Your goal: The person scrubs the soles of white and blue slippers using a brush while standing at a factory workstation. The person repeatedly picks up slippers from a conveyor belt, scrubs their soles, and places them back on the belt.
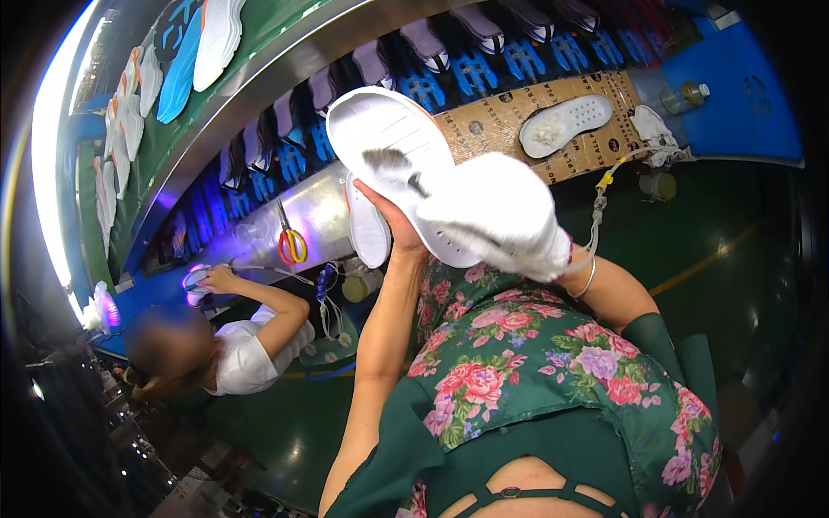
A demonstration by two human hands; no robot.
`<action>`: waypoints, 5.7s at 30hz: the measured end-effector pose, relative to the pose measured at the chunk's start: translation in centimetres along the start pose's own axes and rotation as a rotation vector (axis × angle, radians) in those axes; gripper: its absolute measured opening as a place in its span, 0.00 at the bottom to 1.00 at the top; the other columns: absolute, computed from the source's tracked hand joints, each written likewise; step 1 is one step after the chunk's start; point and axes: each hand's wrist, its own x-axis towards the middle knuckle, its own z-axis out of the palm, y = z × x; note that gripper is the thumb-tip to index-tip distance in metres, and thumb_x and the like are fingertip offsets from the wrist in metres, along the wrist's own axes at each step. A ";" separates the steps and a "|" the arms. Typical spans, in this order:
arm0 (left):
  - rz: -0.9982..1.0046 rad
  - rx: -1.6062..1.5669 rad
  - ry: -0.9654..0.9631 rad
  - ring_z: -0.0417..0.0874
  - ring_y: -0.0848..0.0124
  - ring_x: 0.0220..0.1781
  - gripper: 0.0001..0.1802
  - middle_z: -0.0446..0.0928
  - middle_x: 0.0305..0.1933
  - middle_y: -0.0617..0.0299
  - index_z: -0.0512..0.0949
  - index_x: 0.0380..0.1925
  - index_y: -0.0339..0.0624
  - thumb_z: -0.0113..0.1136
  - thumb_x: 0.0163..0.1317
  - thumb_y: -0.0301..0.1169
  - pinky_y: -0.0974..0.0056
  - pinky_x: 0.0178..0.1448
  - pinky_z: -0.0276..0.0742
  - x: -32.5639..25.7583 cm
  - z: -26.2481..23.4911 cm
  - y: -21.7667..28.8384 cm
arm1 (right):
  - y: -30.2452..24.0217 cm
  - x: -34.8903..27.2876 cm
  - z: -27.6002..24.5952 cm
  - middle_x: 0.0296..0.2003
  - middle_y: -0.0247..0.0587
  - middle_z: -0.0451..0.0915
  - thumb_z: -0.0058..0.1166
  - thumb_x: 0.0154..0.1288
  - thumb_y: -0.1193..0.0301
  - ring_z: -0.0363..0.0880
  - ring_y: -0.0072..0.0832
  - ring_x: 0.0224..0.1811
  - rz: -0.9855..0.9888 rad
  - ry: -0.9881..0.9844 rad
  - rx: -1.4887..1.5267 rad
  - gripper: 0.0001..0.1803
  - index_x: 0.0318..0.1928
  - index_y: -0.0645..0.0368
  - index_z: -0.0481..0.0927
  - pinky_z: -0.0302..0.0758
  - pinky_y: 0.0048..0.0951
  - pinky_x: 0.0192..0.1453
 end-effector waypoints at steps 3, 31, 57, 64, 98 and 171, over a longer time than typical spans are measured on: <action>-0.127 -0.355 -0.278 0.81 0.55 0.55 0.59 0.76 0.59 0.46 0.62 0.73 0.43 0.30 0.61 0.83 0.50 0.60 0.80 1.0 -3.1 -0.9 | -1.3 1.3 -0.6 0.43 0.40 0.89 0.71 0.58 0.75 0.88 0.39 0.44 0.031 -0.016 0.244 0.15 0.47 0.53 0.90 0.81 0.39 0.51; -0.104 -0.779 -0.495 0.79 0.52 0.45 0.65 0.80 0.42 0.45 0.74 0.52 0.32 0.49 0.43 0.89 0.51 0.53 0.79 4.6 -1.0 2.2 | -0.9 -1.4 1.0 0.39 0.36 0.89 0.71 0.56 0.75 0.87 0.36 0.39 -0.053 -0.048 0.098 0.15 0.45 0.48 0.91 0.82 0.36 0.42; -0.518 -0.356 -0.665 0.89 0.43 0.38 0.66 0.80 0.48 0.35 0.65 0.72 0.40 0.39 0.51 0.87 0.45 0.34 0.89 7.0 -3.0 3.9 | -0.4 -1.7 0.0 0.40 0.33 0.89 0.70 0.56 0.72 0.86 0.35 0.37 0.073 -0.182 0.497 0.11 0.41 0.48 0.89 0.81 0.38 0.42; -0.640 -0.073 -0.682 0.91 0.48 0.41 0.56 0.84 0.48 0.38 0.67 0.71 0.38 0.40 0.63 0.78 0.44 0.39 0.91 8.4 -2.8 3.9 | -0.7 -2.7 1.4 0.45 0.37 0.88 0.72 0.56 0.71 0.86 0.33 0.38 -0.125 -0.213 0.024 0.18 0.49 0.47 0.88 0.81 0.34 0.39; -0.682 0.004 -0.329 0.84 0.58 0.60 0.53 0.80 0.63 0.47 0.67 0.74 0.43 0.35 0.68 0.77 0.52 0.64 0.82 7.8 -2.6 2.0 | 1.1 -0.5 -2.6 0.40 0.44 0.90 0.70 0.59 0.81 0.88 0.26 0.42 0.682 -0.015 0.489 0.11 0.44 0.67 0.90 0.83 0.27 0.49; -0.236 -0.621 -0.265 0.75 0.48 0.70 0.59 0.71 0.70 0.43 0.57 0.77 0.50 0.56 0.56 0.78 0.40 0.74 0.73 2.1 5.2 -5.7 | 0.9 -1.9 9.8 0.70 0.49 0.72 0.65 0.69 0.65 0.75 0.35 0.69 0.904 0.460 -0.367 0.37 0.75 0.55 0.65 0.70 0.35 0.76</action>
